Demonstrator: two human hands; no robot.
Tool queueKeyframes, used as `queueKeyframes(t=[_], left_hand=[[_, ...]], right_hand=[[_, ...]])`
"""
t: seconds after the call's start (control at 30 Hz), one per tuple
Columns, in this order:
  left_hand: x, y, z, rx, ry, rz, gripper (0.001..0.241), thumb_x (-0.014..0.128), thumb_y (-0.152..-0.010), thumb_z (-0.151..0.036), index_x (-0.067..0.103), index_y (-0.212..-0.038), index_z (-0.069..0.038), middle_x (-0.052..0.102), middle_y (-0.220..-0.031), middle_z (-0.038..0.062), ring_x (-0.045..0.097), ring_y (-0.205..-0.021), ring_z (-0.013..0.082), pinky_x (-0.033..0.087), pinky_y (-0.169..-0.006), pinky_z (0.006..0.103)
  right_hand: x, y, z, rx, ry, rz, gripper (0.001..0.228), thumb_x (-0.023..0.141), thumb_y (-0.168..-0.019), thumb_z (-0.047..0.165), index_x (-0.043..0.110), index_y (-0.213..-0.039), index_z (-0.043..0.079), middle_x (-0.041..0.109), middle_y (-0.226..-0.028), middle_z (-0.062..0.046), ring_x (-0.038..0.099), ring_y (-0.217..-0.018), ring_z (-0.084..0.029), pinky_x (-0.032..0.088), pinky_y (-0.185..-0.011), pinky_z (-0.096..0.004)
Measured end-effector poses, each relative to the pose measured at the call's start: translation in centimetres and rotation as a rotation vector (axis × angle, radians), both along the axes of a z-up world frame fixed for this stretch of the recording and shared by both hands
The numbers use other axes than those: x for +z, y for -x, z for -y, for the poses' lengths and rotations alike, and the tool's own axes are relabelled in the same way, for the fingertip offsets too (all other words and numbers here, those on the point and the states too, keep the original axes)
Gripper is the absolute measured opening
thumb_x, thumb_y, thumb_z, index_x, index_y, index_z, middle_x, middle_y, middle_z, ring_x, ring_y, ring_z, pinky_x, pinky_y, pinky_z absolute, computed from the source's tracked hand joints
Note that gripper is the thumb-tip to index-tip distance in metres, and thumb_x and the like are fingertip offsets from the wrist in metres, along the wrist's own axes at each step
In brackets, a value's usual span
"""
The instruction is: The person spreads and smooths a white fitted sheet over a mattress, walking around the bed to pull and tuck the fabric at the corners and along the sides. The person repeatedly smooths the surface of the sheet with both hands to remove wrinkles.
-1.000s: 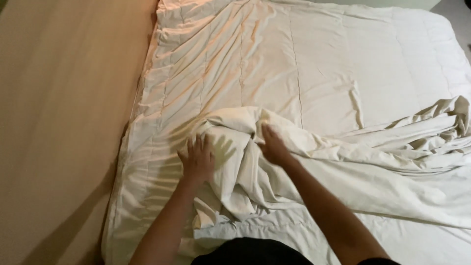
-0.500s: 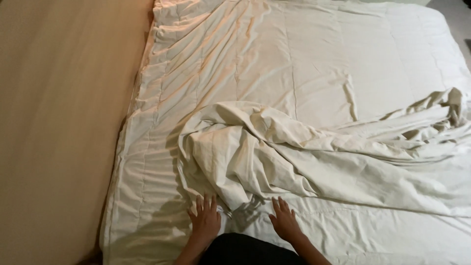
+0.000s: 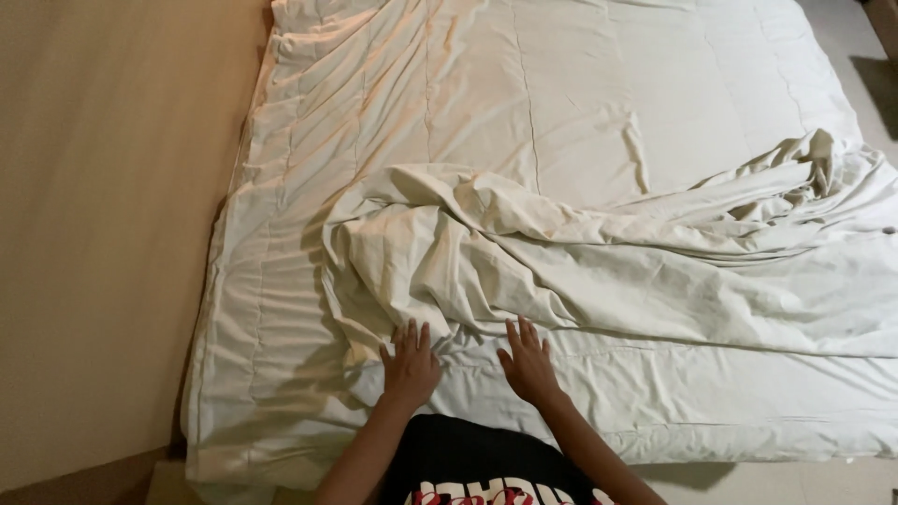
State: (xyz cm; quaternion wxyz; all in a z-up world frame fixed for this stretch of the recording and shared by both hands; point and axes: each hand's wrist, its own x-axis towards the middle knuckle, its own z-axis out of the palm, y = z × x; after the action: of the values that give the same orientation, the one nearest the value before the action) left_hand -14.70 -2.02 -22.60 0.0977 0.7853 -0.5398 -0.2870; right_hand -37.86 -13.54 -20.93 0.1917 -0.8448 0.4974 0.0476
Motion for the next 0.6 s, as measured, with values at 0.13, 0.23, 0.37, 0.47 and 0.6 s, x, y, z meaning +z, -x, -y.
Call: queueKeyframes(t=[0.13,0.23,0.37,0.47,0.6], left_hand=[[1.2,1.7,-0.9,0.001,-0.008,-0.037,0.069,0.044,-0.102,-0.036,0.019,-0.162,-0.013,0.010,-0.172,0.014,0.007,-0.157,0.0385,0.010,-0.120,0.0710],[0.7,2.7,-2.2,0.003,-0.031,-0.004,0.068,0.044,-0.103,-0.037,0.021,-0.162,-0.012,0.010,-0.172,0.015,0.007,-0.159,0.0386,0.011,-0.121,0.0707],[-0.1,3.1,-3.9,-0.020,-0.088,-0.077,0.068,0.043,-0.105,-0.036,0.017,-0.163,-0.011,0.005,-0.172,0.016,0.002,-0.158,0.0405,0.010,-0.119,0.0726],[-0.3,3.5,-5.4,-0.030,-0.109,-0.090,0.068,0.042,-0.106,-0.035,0.016,-0.163,-0.010,0.006,-0.172,0.015,0.002,-0.158,0.0413,0.010,-0.119,0.0731],[1.6,3.8,-7.1,-0.015,-0.180,-0.053,0.070,0.043,-0.105,-0.034,0.015,-0.164,-0.011,0.007,-0.172,0.016,0.006,-0.158,0.0409,0.013,-0.120,0.0720]], right_hand=[[0.7,0.7,-1.1,-0.001,0.000,0.028,0.069,0.053,-0.103,0.038,0.023,-0.161,0.015,0.013,-0.171,-0.016,0.016,-0.156,-0.037,0.020,-0.120,-0.064],[1.1,1.4,-2.0,0.003,-0.023,0.029,0.070,0.052,-0.103,0.038,0.023,-0.162,0.016,0.014,-0.171,-0.016,0.017,-0.156,-0.037,0.020,-0.120,-0.064],[0.7,2.2,-3.1,0.017,-0.045,0.029,0.068,0.053,-0.102,0.038,0.025,-0.160,0.015,0.015,-0.170,-0.016,0.017,-0.156,-0.037,0.020,-0.121,-0.064],[-0.2,2.5,-4.3,0.041,-0.070,0.026,0.067,0.053,-0.102,0.037,0.026,-0.160,0.015,0.016,-0.170,-0.016,0.017,-0.157,-0.037,0.021,-0.121,-0.063],[-1.1,2.2,-5.2,0.095,-0.101,0.023,0.067,0.054,-0.102,0.032,0.025,-0.160,0.015,0.017,-0.170,-0.016,0.017,-0.157,-0.036,0.021,-0.121,-0.062]])
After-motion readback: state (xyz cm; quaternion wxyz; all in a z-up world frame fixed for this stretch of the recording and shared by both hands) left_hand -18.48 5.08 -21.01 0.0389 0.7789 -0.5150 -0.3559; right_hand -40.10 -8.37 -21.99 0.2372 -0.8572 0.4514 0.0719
